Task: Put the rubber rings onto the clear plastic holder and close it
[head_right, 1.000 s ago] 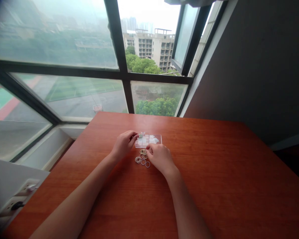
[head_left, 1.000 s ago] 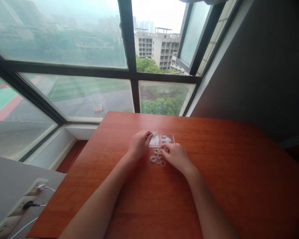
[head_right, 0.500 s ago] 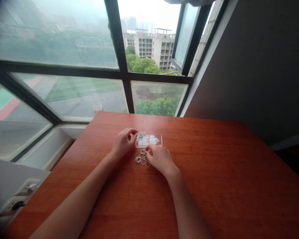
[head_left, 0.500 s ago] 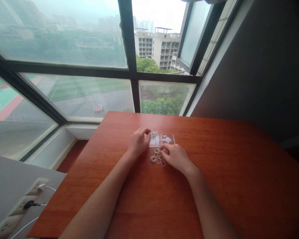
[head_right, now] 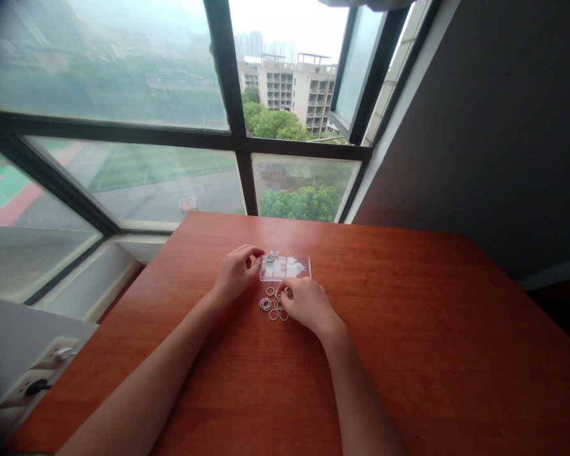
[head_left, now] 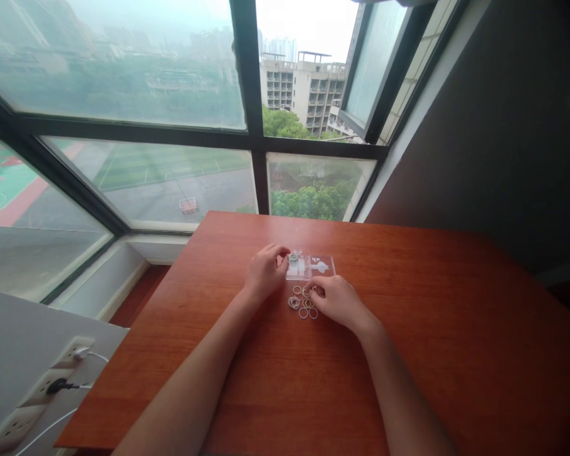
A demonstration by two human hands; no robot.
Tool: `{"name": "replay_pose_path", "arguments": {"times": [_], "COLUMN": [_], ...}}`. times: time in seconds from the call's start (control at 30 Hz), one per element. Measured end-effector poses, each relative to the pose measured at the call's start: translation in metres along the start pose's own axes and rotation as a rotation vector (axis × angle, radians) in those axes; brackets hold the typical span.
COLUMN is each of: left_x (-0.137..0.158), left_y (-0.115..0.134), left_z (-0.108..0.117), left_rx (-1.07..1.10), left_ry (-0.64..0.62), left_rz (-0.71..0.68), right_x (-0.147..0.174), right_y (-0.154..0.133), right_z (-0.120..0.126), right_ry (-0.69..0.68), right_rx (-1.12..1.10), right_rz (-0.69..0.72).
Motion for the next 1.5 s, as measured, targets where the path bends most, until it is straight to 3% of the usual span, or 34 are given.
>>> {"name": "replay_pose_path", "arguments": {"times": [0.3,0.9,1.2,1.5], "left_x": [0.001,0.001,0.001,0.001], "left_y": [0.002,0.006,0.007,0.008], "left_z": [-0.001,0.000,0.001,0.001], "left_rx": [0.007,0.030,0.046,0.045], "left_ry": [-0.015,-0.019,-0.022,-0.027], "left_rz": [-0.003,-0.015,-0.033,-0.035], "right_x": [-0.003,-0.003,-0.005,-0.003], "right_y": [-0.005,-0.008,-0.008,-0.008], "right_z": [-0.003,-0.005,-0.004,-0.004], "right_ry": [0.000,-0.054,-0.005,-0.039], "right_rx": [0.228,0.323,0.321,0.330], "right_rz": [-0.041,-0.078,-0.102,-0.053]}}
Point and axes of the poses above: each hand's wrist, its own x-axis away from the middle knuckle, its own z-axis out of the back of the hand, y = z × x, the point moved 2 cm from there along -x, towards the middle knuckle, and after that the axes turned 13 degrees about y, right-handed, at the moved point
